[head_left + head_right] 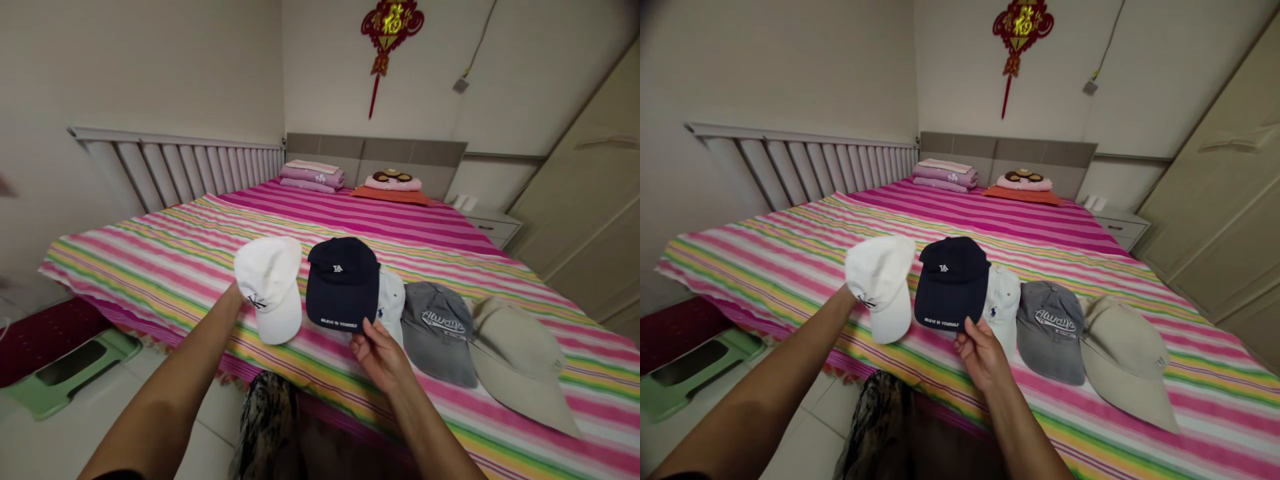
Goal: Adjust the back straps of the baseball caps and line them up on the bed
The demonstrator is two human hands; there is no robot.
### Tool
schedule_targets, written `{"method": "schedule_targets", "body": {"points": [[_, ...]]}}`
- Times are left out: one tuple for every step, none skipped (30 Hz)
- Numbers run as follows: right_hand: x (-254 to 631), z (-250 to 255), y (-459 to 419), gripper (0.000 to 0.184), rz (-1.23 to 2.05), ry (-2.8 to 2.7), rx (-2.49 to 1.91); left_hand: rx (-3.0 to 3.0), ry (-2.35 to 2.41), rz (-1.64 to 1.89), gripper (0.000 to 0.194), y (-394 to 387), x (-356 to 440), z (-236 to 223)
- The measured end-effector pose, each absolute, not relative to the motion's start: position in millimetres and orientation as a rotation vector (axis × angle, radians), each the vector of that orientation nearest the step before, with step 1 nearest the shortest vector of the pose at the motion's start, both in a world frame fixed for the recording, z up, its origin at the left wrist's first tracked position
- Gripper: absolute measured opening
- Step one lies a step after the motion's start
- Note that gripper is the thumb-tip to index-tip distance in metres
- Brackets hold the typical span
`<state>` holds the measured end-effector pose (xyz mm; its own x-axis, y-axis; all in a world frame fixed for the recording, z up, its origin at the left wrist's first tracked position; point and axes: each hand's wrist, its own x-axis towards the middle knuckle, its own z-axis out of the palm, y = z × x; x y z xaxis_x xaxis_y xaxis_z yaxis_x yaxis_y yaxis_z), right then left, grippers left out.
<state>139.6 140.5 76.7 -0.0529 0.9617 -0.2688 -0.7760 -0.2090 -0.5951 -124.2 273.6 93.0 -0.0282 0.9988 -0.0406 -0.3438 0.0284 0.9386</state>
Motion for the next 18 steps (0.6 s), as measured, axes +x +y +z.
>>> {"method": "schedule_targets", "body": {"points": [[147.2,78.3,131.9,0.032,1.633,-0.390,-0.705,0.888,1.064,1.360,0.013,274.5,-120.1,86.4],[154.9,78.5,123.5,0.032,1.625,-0.456,-0.684,0.866,1.145,1.373,0.010,274.6,-116.9,81.1],[162.5,77.6,115.3,0.031,1.621,-0.522,-0.672,0.845,1.220,1.398,0.009,274.0,-114.4,77.5],[169.8,75.7,107.5,0.029,1.617,-0.576,-0.669,0.829,1.278,1.434,0.013,272.7,-112.1,76.0],[176.4,73.1,100.0,0.027,1.616,-0.621,-0.671,0.817,1.321,1.473,0.018,270.5,-109.4,76.6],[182.1,69.7,92.8,0.026,1.620,-0.650,-0.679,0.814,1.344,1.509,0.022,267.1,-105.7,78.7],[186.5,65.7,86.0,0.025,1.626,-0.669,-0.687,0.820,1.350,1.530,0.026,262.1,-100.5,81.7],[189.5,61.0,79.7,0.024,1.637,-0.687,-0.699,0.835,1.339,1.534,0.028,255.2,-93.5,84.9],[191.0,55.7,73.9,0.024,1.646,-0.705,-0.716,0.860,1.311,1.517,0.029,246.5,-84.9,87.6],[191.1,49.8,68.5,0.024,1.659,-0.731,-0.736,0.887,1.262,1.469,0.028,236.2,-75.0,89.3],[190.2,43.5,63.4,0.025,1.679,-0.766,-0.763,0.909,1.206,1.406,0.030,225.0,-64.6,89.8],[188.8,36.9,58.8,0.026,1.696,-0.807,-0.796,0.924,1.113,1.301,0.035,213.5,-54.3,89.4],[187.4,30.5,54.4,0.028,1.710,-0.856,-0.831,0.887,0.894,1.099,0.039,202.3,-44.8,88.2],[186.7,24.7,50.2,0.029,1.726,-0.909,-0.872,0.837,0.741,0.976,0.039,192.0,-36.5,86.9],[187.2,20.2,46.3,0.030,1.739,-0.960,-0.921,0.795,0.621,0.902,0.034,182.7,-29.7,85.6],[189.0,17.5,42.7,0.030,1.743,-1.008,-0.974,0.760,0.528,0.862,0.028,174.5,-24.2,84.9],[192.3,17.0,39.6,0.032,1.740,-1.050,-1.020,0.740,0.479,0.862,0.026,167.3,-19.7,84.6],[196.7,18.9,36.9,0.037,1.745,-1.088,-1.046,0.732,0.453,0.869,0.029,160.8,-15.8,84.9]]}}
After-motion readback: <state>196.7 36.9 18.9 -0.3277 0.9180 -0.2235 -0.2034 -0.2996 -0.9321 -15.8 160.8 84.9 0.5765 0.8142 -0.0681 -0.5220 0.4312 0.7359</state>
